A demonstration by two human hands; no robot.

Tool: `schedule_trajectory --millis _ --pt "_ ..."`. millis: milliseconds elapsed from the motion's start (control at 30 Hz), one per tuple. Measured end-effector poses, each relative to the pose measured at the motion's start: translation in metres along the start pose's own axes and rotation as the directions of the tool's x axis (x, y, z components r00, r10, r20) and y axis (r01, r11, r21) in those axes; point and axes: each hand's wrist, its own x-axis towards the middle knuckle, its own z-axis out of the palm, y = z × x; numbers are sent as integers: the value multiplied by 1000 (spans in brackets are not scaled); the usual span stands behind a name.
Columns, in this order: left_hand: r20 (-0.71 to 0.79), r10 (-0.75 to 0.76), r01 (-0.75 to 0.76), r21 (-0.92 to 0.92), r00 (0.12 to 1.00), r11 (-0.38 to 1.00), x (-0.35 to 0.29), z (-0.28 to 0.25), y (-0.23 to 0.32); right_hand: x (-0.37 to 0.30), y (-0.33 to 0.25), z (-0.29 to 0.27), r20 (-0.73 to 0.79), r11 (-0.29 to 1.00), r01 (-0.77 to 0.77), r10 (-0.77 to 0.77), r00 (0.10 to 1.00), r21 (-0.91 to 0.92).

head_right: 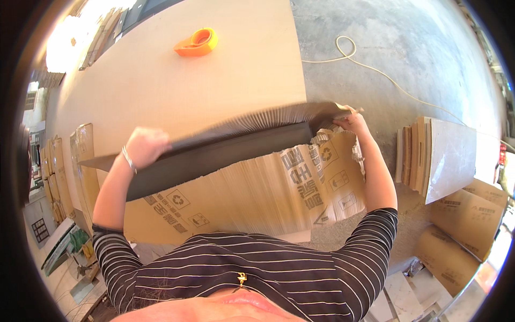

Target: The person folds and tapes a cardboard box using a handheld tape dispenser, then places a shipping label on the sealed box. The person handles the box and tape dispenser throughout, folding flaps and securing them with tape before applying the label.

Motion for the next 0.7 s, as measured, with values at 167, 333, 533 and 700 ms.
schedule_trajectory --millis 167,333,533,700 --pt "-185 40 -45 -20 982 999 -41 26 84 -14 -10 -11 115 985 -79 61 992 153" --pt "-325 -38 18 -63 945 998 -53 48 100 -23 -82 -67 30 935 -216 234 972 -281" --pt "-293 -1 -5 -17 956 1000 -58 56 95 -100 -250 -26 -80 982 163 -170 982 -93" --pt "-338 28 -22 21 941 1000 -56 68 96 -142 -285 161 307 728 335 -178 935 -598"
